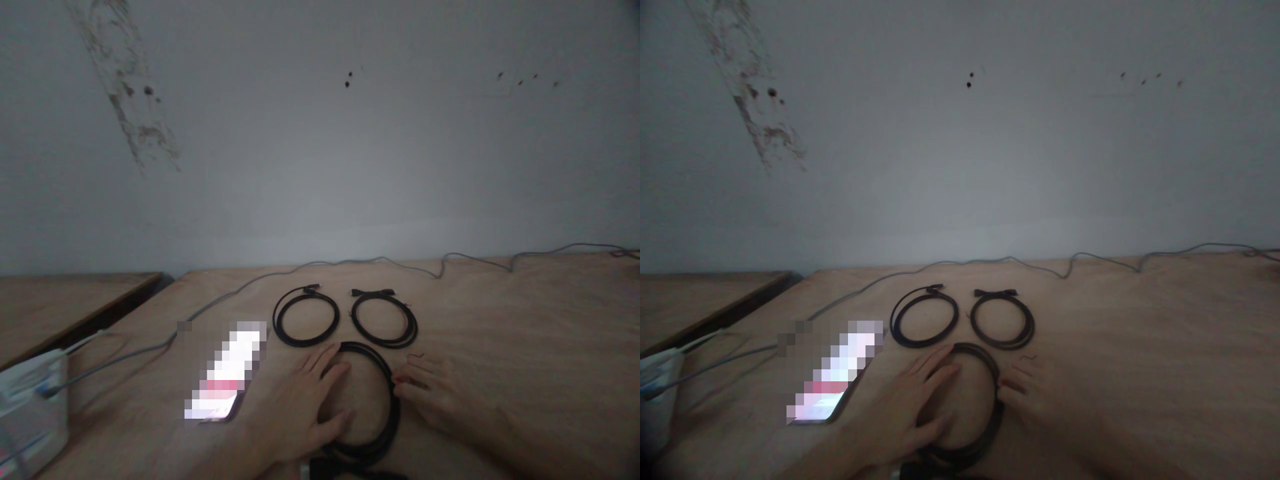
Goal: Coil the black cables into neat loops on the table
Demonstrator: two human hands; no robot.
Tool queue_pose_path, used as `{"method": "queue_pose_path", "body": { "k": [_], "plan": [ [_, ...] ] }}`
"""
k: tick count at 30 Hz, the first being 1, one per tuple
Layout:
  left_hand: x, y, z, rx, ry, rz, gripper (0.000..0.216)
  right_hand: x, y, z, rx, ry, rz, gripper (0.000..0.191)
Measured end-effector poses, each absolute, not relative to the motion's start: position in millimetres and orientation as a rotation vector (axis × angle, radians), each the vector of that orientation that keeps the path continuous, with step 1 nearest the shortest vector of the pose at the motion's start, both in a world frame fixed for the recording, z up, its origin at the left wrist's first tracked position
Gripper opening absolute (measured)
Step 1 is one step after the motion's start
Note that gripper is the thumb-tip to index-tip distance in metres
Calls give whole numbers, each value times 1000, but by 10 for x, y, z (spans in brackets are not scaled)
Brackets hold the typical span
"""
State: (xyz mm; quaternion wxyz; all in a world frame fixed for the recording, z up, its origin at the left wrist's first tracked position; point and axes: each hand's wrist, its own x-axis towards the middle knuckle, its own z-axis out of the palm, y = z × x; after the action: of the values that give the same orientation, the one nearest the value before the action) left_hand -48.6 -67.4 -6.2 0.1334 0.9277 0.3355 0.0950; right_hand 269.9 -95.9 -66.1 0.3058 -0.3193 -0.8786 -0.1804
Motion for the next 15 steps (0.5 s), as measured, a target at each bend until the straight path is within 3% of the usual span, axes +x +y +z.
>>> {"method": "queue_pose_path", "body": {
  "k": [7,15],
  "plan": [
    [-454,-698,-28,2683,988,269,69,2792,-939,-526,-1099,-2147,-291,35],
    [-460,-689,-89,2699,1129,360,66,2772,-964,-512,-1227,-1972,-60,26]
  ]
}}
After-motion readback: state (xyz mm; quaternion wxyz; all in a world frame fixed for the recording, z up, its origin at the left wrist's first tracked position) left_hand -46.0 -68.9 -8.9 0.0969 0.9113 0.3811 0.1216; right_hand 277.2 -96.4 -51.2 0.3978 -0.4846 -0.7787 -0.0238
